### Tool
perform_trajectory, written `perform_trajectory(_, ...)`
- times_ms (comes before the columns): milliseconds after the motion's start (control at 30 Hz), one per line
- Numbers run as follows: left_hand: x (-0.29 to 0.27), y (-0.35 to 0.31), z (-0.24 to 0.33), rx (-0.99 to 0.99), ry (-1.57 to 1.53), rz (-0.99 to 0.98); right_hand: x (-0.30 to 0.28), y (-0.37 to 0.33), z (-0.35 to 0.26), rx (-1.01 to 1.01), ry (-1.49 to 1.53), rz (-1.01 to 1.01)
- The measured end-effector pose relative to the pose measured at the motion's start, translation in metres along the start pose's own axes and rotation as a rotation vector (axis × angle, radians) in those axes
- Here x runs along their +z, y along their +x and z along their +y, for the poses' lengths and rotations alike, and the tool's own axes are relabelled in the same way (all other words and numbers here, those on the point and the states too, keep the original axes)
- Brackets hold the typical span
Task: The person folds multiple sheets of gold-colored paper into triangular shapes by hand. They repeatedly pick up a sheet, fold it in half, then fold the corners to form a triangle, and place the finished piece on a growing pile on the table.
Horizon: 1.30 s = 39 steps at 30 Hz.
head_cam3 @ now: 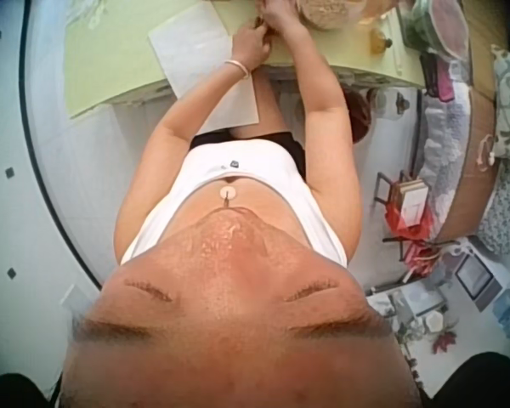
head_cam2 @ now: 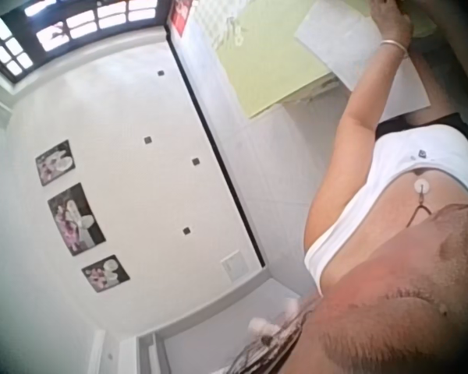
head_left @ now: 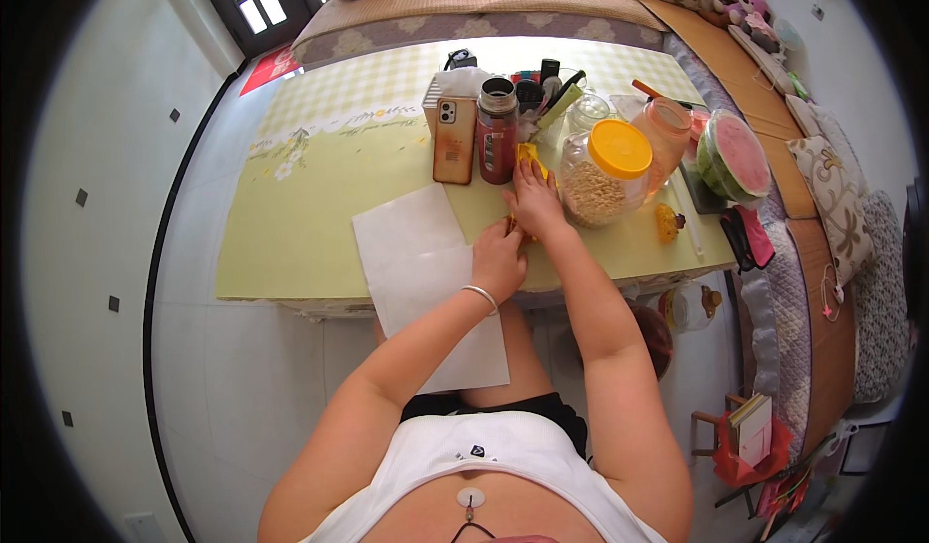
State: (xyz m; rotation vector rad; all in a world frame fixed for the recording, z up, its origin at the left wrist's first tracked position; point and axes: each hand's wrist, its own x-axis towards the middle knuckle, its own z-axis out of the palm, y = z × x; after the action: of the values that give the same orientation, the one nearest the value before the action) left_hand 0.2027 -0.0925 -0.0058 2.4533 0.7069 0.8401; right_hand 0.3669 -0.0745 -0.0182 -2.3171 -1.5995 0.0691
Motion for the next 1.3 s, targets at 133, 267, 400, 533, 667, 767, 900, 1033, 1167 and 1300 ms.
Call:
perform_trajectory(133, -0.004, 0.003, -0.002, -0.034, -0.017, -0.117, -0.003, 0.001, 0.0, 0.03, -0.009, -0.081)
perform_trajectory(267, -0.014, -0.002, 0.001, -0.046, 0.021, -0.074, -0.004, 0.0, 0.002, 0.035, 0.023, -0.118)
perform_trajectory(400, -0.035, -0.011, -0.005, -0.066, -0.045, -0.007, -0.004, 0.0, -0.001, 0.026, -0.01, -0.122)
perform_trajectory(533, -0.071, -0.03, -0.018, -0.011, -0.125, 0.121, -0.012, 0.004, 0.0, 0.001, 0.088, -0.003)
perform_trajectory(667, -0.102, -0.055, -0.037, -0.03, -0.141, 0.167, -0.013, 0.006, 0.003, -0.035, 0.281, 0.138)
perform_trajectory(767, -0.123, -0.078, -0.055, -0.079, -0.125, 0.181, -0.017, 0.007, 0.005, -0.057, 0.338, 0.182)
perform_trajectory(900, -0.144, -0.111, -0.081, -0.12, -0.027, 0.18, -0.032, -0.003, -0.008, -0.082, 0.337, 0.211)
perform_trajectory(1033, -0.156, -0.136, -0.097, -0.133, -0.019, 0.196, -0.048, -0.036, -0.019, -0.238, 0.302, 0.386)
perform_trajectory(1167, -0.167, -0.149, -0.102, -0.089, 0.0, 0.2, -0.055, -0.097, -0.042, -0.487, 0.359, 0.248)
perform_trajectory(1300, -0.171, -0.152, -0.109, 0.039, 0.074, 0.155, -0.052, -0.157, -0.061, -0.768, 0.162, -0.072)
